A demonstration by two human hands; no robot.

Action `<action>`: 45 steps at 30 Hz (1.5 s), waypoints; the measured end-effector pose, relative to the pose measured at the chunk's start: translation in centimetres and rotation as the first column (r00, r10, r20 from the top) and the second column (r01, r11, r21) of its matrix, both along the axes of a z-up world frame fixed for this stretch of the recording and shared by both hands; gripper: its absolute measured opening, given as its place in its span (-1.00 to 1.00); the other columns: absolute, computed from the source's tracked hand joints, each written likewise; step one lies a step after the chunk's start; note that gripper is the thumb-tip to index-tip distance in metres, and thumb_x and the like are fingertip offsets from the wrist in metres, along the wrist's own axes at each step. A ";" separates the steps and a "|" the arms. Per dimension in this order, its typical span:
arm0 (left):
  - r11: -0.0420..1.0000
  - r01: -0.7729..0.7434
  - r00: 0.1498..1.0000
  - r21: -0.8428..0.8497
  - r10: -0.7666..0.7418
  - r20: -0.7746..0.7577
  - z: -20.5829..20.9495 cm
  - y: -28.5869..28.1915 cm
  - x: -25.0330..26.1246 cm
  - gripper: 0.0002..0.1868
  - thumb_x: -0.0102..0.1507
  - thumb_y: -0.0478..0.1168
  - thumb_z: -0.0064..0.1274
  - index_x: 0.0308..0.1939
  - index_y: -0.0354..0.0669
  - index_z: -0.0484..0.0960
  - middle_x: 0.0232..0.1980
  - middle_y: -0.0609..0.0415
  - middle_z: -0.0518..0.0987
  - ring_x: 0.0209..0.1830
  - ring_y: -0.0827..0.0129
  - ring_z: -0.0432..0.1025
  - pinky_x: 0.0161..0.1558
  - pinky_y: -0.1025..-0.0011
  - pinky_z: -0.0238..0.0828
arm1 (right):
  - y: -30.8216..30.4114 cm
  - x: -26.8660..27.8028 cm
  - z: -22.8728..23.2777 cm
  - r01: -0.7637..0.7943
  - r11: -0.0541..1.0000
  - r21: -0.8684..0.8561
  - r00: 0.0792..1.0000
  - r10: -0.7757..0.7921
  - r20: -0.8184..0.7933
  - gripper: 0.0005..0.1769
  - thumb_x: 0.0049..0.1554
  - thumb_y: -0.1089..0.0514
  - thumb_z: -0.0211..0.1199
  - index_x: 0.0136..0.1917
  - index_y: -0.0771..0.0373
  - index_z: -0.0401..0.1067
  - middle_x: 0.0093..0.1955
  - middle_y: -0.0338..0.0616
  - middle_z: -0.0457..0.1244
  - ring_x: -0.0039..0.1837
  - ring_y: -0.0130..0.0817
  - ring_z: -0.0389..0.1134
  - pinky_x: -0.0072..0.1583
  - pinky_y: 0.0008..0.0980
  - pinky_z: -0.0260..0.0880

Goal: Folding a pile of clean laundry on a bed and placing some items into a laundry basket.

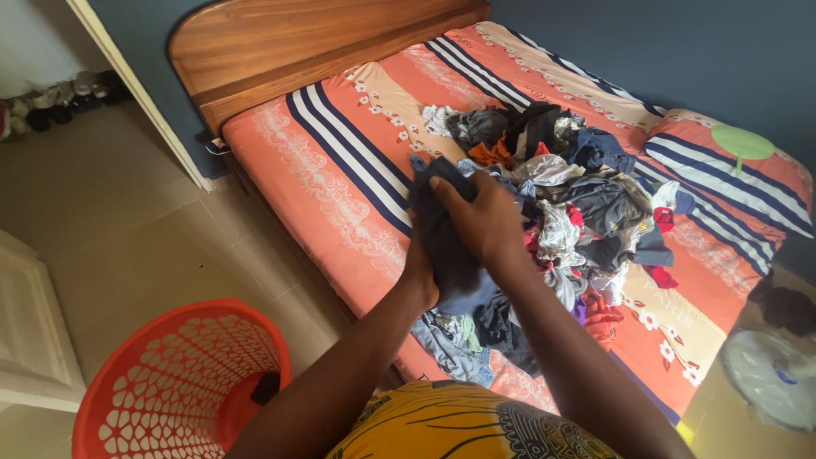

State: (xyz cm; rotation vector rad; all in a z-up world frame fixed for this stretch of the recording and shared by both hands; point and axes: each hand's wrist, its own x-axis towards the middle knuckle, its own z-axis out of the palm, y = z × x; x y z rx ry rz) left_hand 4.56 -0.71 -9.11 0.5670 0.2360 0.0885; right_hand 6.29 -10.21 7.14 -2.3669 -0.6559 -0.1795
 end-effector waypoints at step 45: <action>0.950 -0.109 0.985 0.293 0.142 -0.095 1.4 -6.2 2.7 -0.44 0.01 -0.27 0.41 0.08 -0.28 0.61 -0.07 -0.03 0.70 -0.12 0.20 0.62 -0.05 0.17 0.61 | -11.5 8.5 -15.9 0.160 0.729 0.665 0.922 0.131 -0.365 -0.60 0.29 0.02 0.34 0.14 0.44 0.44 0.05 0.01 0.34 0.03 -0.34 0.27 0.11 -0.28 0.31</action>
